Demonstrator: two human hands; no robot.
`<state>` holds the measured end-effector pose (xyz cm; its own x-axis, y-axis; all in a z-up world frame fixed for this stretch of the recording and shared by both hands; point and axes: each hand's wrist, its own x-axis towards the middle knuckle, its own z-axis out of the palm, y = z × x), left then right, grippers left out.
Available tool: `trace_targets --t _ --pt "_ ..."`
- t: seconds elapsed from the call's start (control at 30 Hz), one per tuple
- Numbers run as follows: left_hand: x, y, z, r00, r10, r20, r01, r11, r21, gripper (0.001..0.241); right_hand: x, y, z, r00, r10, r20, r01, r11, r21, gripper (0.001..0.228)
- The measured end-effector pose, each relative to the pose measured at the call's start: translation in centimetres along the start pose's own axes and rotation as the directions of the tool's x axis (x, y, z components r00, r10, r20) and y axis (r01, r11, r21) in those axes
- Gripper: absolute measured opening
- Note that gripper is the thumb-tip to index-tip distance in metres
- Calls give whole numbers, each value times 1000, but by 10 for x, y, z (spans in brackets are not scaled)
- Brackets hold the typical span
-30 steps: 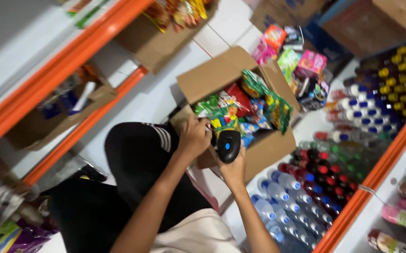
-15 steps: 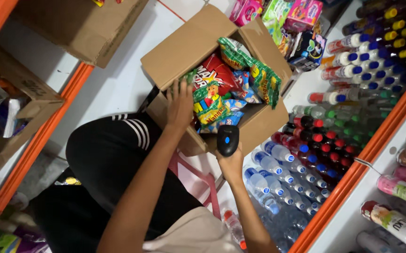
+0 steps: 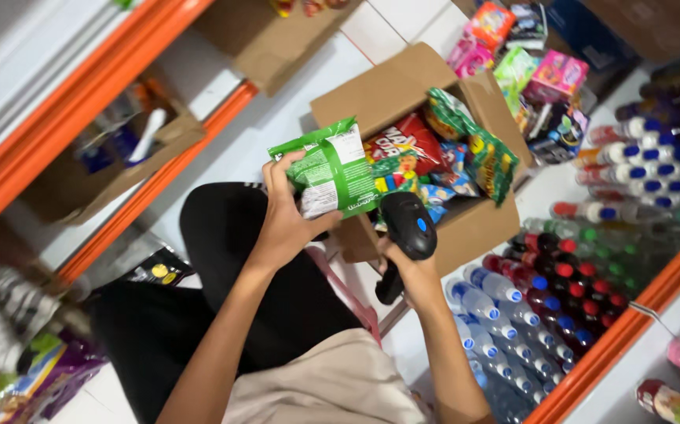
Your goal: The person scans bags of snacks using a handheld barcode scanner.
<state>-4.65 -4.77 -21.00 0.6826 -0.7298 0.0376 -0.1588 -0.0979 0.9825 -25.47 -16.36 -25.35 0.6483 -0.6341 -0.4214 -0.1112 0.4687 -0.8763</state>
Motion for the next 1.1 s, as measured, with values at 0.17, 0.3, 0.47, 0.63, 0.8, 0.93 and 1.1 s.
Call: trace_targets --t 0.17,0.3,0.47,0.63,0.8,0.93,1.1 --pt "-32 10 -33 997 38 -72 -48 988 -144 104 -42 -23 45 985 -6 171 40 980 -195 16" --pt "-53 13 -51 985 113 -133 -116 993 -14 105 -73 -33 78 979 53 196 7 957 -290 20" --pt "-82 12 -65 986 69 -154 -101 972 -212 84 -72 -44 86 978 -54 201 120 936 -331 20" --pt "-111 21 -85 952 208 -225 -195 978 78 63 -73 -67 87 973 -83 216 164 907 -388 20" --pt "-126 32 -101 855 476 -207 -405 861 309 60 -89 -80 103 921 18 389 73 973 -220 18" --pt "-135 30 -112 830 539 -144 -458 805 377 56 -92 -86 106 907 -10 422 141 949 -282 15" --pt "-142 32 -123 788 596 -154 -484 755 441 56 -98 -89 108 915 32 403 152 896 -417 14"
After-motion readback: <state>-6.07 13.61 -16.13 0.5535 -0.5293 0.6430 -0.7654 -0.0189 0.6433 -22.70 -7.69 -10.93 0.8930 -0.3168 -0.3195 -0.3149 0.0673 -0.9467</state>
